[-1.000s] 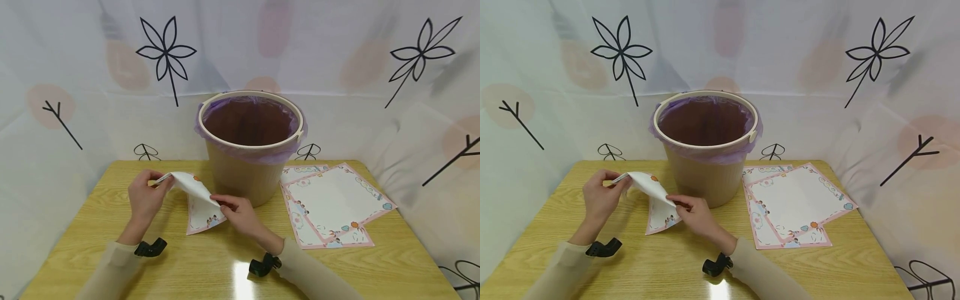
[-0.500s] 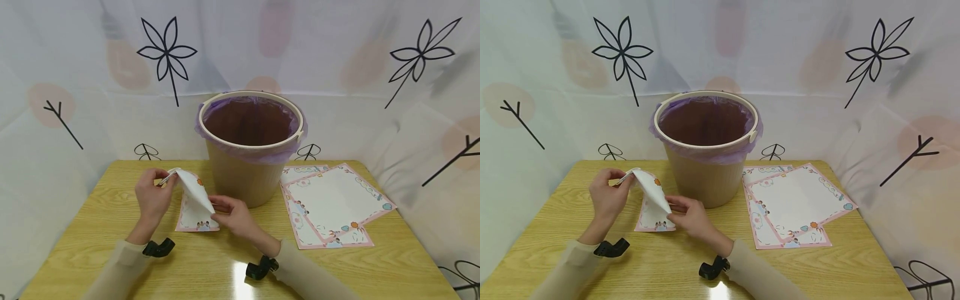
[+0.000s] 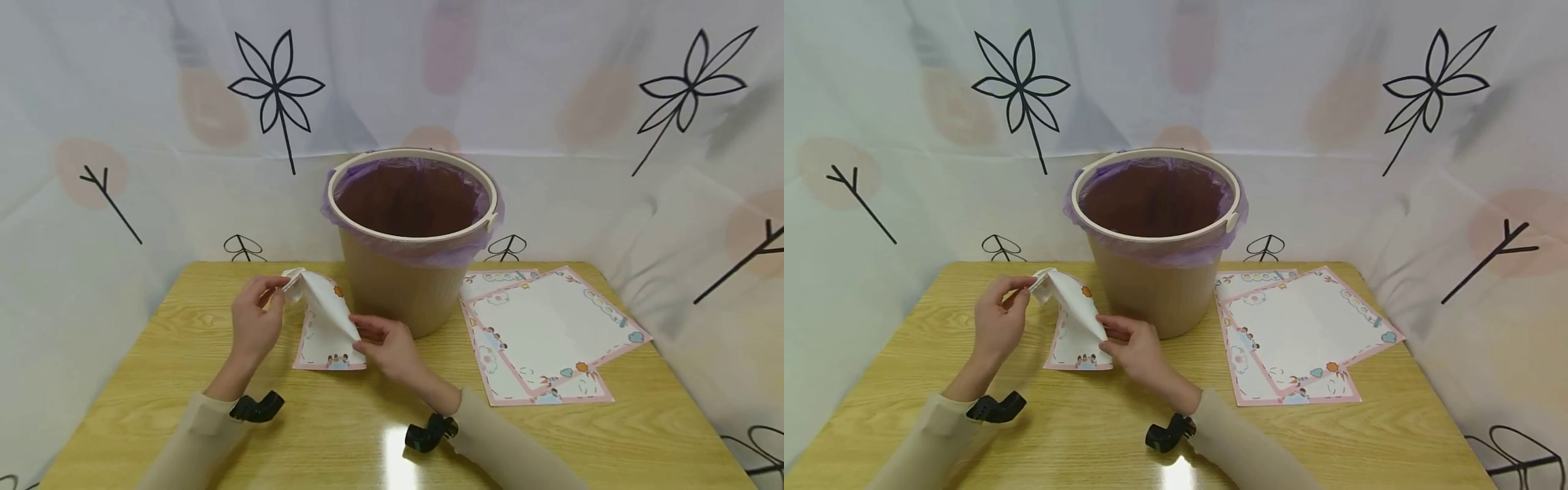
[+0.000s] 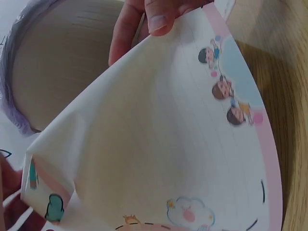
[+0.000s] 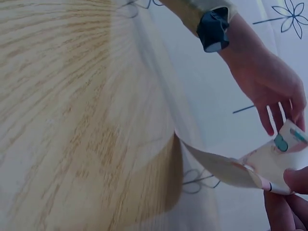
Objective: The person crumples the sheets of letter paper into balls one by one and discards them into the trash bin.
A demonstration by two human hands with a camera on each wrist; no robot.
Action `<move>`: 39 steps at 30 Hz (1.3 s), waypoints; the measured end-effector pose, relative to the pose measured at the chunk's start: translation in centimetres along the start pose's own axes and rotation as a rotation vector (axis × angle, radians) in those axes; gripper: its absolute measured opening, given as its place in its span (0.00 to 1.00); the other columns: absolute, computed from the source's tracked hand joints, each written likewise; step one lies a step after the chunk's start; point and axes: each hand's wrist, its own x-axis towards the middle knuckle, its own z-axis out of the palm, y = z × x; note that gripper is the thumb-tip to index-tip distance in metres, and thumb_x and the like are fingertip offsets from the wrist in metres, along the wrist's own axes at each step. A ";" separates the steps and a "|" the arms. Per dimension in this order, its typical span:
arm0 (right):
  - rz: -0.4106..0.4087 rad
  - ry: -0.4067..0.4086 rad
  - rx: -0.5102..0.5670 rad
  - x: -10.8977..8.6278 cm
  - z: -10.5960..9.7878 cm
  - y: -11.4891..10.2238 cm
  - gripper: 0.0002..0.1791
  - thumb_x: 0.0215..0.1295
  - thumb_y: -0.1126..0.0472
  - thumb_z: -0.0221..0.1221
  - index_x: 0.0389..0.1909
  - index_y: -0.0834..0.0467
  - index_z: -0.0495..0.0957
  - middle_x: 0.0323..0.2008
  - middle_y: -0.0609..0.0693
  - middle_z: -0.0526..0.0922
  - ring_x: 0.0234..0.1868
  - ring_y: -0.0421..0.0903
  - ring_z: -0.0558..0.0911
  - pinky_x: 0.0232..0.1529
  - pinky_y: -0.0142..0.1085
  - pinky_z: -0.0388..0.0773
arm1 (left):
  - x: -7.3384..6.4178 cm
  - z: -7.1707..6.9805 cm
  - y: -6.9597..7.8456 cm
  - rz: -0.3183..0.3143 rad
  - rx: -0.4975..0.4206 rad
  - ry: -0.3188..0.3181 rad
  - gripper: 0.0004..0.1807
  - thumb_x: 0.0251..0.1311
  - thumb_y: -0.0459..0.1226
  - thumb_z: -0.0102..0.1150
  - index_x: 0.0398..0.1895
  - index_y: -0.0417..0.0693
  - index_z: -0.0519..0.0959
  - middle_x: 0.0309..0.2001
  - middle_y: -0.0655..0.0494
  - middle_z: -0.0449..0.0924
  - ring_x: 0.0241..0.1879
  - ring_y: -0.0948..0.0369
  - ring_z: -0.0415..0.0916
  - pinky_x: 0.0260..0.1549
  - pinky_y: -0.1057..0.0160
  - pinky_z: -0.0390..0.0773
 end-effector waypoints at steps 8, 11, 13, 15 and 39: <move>0.013 0.030 -0.048 0.2 -1.0 0.1 0.22 0.61 0.78 0.62 0.58 0.69 0.78 0.55 0.64 0.81 0.54 0.58 0.82 0.49 0.37 0.80 | 0.7 -1.4 -0.7 0.086 -0.114 -0.161 0.12 0.62 0.18 0.56 0.44 0.33 0.84 0.45 0.39 0.82 0.47 0.70 0.76 0.51 0.77 0.72; 0.015 0.035 -0.067 0.2 -1.3 -0.1 0.22 0.62 0.78 0.61 0.58 0.69 0.78 0.56 0.64 0.81 0.54 0.57 0.81 0.49 0.37 0.80 | 1.1 -1.9 -1.0 0.093 -0.135 -0.229 0.13 0.58 0.17 0.60 0.46 0.30 0.82 0.47 0.35 0.80 0.45 0.64 0.76 0.50 0.76 0.71; 0.022 0.024 -0.085 0.2 -1.6 -0.1 0.21 0.63 0.77 0.60 0.58 0.68 0.78 0.56 0.62 0.81 0.54 0.56 0.81 0.49 0.36 0.80 | 1.4 -2.3 -1.0 0.094 -0.093 -0.258 0.15 0.56 0.19 0.64 0.48 0.32 0.82 0.49 0.38 0.80 0.47 0.62 0.75 0.51 0.74 0.69; 0.026 0.009 -0.100 0.3 -1.8 -0.1 0.21 0.64 0.76 0.60 0.58 0.66 0.79 0.56 0.61 0.81 0.54 0.54 0.82 0.48 0.34 0.80 | 1.6 -2.7 -1.0 0.089 -0.057 -0.294 0.18 0.55 0.21 0.67 0.50 0.36 0.82 0.52 0.42 0.80 0.51 0.63 0.74 0.54 0.67 0.68; 0.012 -0.023 -0.227 0.2 -2.6 -1.0 0.16 0.70 0.70 0.58 0.56 0.59 0.83 0.52 0.54 0.85 0.40 0.41 0.82 0.39 0.29 0.77 | 0.5 -1.0 -1.8 0.102 0.117 -0.530 0.19 0.57 0.34 0.71 0.52 0.46 0.80 0.45 0.53 0.83 0.40 0.57 0.77 0.41 0.52 0.80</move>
